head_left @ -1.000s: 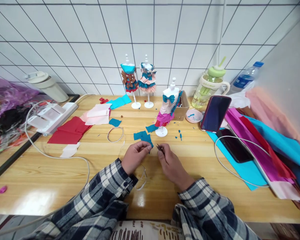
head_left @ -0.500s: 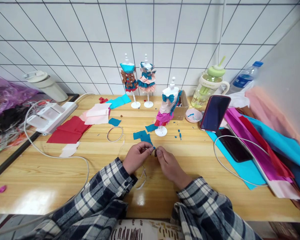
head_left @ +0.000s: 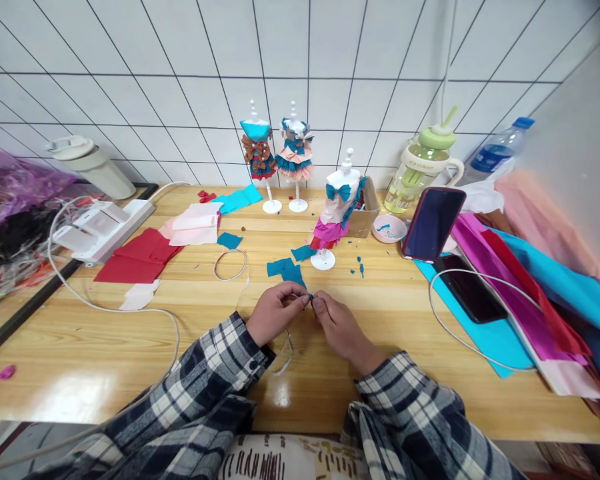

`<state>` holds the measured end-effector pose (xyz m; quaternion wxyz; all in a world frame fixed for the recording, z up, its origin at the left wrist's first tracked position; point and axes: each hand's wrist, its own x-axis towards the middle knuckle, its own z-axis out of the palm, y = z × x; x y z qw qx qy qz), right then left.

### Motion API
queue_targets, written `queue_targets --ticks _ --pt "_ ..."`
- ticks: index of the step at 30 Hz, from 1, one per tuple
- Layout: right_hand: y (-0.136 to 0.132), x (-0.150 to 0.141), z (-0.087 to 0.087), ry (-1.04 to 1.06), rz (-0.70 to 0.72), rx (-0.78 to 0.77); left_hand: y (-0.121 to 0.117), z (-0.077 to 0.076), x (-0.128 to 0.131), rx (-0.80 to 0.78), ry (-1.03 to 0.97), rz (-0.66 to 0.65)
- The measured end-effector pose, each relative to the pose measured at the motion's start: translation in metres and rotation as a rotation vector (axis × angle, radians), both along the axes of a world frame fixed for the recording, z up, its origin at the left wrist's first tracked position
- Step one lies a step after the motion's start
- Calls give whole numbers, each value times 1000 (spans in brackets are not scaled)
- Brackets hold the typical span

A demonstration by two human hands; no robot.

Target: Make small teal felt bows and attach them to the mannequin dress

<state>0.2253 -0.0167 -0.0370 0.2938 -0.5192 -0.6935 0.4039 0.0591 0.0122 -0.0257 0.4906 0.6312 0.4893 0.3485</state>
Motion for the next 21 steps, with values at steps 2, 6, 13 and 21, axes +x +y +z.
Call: queue_targets --ticks 2,6,13,21 --pt "0 0 0 -16 -1 4 0 0 0 5 6 0" --pt "-1 0 0 -63 -8 35 0 3 0 -16 -10 -3" --pt "6 12 4 -214 -46 34 -1 3 2 -108 -82 -11" --pt "18 36 6 -540 -300 300 0 1 -1 -54 -108 25"
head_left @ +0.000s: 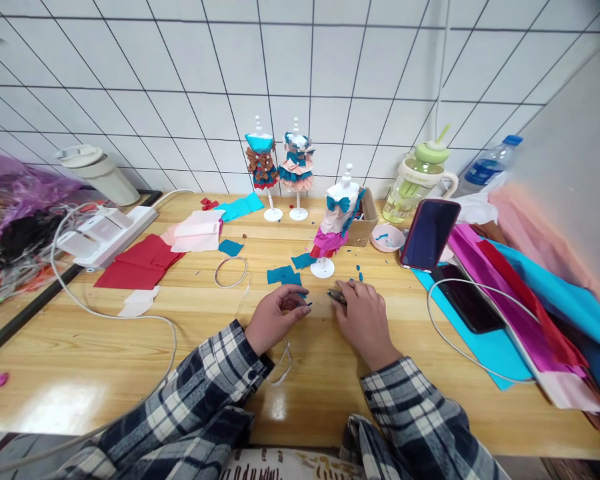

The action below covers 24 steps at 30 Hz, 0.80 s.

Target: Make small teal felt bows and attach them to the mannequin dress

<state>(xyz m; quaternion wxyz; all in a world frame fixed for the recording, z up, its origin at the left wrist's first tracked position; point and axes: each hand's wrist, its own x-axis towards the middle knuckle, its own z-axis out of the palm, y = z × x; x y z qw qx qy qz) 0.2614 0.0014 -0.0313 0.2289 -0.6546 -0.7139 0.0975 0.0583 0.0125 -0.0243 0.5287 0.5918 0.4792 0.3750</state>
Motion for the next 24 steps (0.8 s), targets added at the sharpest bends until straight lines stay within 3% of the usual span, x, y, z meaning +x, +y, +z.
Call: queue_targets --ticks 3,6,9,18,24 --pt "-1 -6 0 201 83 86 -2 2 0 60 44 12" --pt "-4 -15 0 498 236 -21 -6 2 0 88 49 -2" --pt "-5 -21 0 651 276 -102 -8 2 1 94 41 -24" --pt "-2 -16 -1 669 169 -71 -3 3 -2 -96 -134 -16" --pt "-3 -15 3 617 280 -8 -1 6 -1 -318 -57 -146"
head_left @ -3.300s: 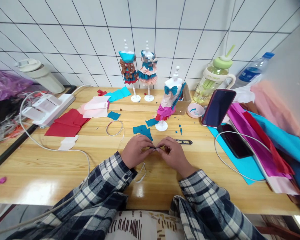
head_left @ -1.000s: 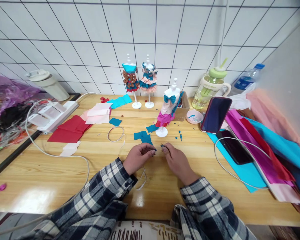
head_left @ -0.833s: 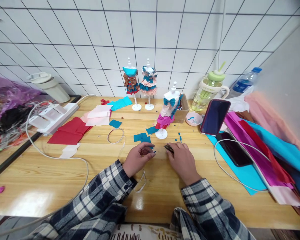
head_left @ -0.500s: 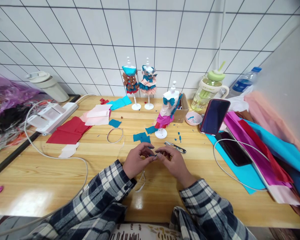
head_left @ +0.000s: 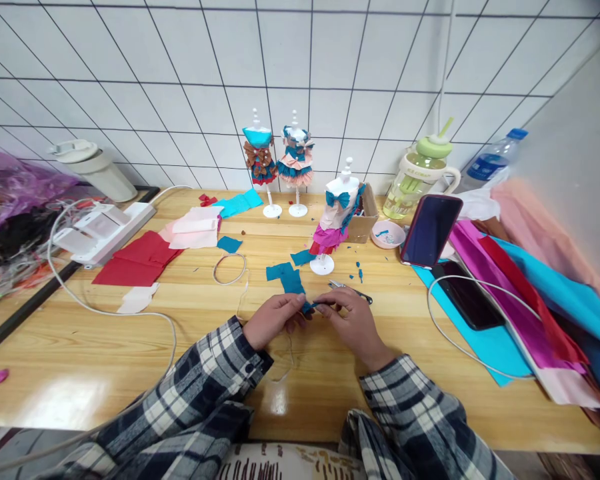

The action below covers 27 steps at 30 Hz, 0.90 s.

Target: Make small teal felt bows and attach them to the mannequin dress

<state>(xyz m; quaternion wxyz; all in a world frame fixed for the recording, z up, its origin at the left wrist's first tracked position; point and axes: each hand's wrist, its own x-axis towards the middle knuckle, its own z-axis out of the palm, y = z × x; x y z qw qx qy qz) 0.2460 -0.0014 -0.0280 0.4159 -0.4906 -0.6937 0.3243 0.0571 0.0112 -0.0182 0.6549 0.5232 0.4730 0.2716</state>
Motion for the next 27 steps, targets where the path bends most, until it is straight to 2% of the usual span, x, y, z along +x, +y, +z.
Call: queue_targets --ticks 3,7,10,23,27 --pt "-1 -1 1 -7 8 12 0 2 1 40 -17 -24" --pt "-2 -3 -2 65 -105 -132 2 3 1 176 38 32" --pt "-2 -6 -4 103 -100 -194 2 2 2 250 96 78" --pt "-2 -11 -9 170 -79 -301 -1 -2 5 272 100 83" --pt "-2 -14 -11 202 -55 -345 -1 -3 5 271 91 130"
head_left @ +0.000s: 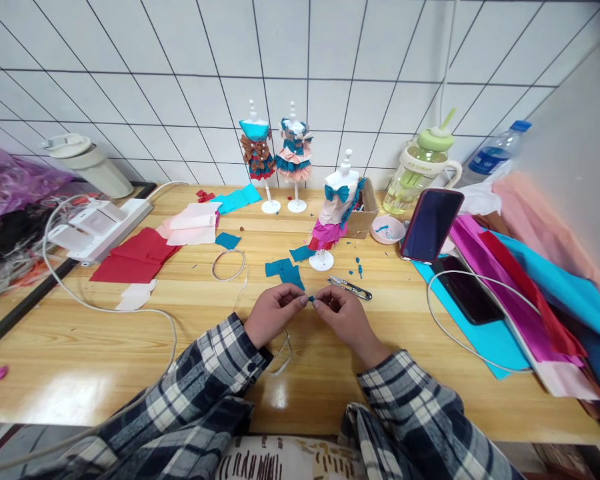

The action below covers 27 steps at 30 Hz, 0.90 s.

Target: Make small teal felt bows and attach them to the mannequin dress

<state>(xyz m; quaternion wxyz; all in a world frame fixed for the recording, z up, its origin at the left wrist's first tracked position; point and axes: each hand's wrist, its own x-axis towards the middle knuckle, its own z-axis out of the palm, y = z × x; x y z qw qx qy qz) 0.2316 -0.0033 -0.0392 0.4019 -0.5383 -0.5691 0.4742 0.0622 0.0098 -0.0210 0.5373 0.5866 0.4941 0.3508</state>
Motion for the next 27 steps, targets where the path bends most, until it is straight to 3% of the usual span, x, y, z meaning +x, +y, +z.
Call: queue_targets --ticks 7,17,21,24,27 --pt "-2 -5 -1 40 40 -31 1 3 0 -1 -45 54" --pt "-1 3 5 -65 -24 46 -1 -2 0 24 74 -56" --pt "0 4 4 1 -78 30 0 -2 -1 67 43 16" --pt "1 3 3 51 -145 25 2 -2 -2 5 -78 61" --pt "0 0 1 90 -176 20 1 -1 1 -128 -145 11"
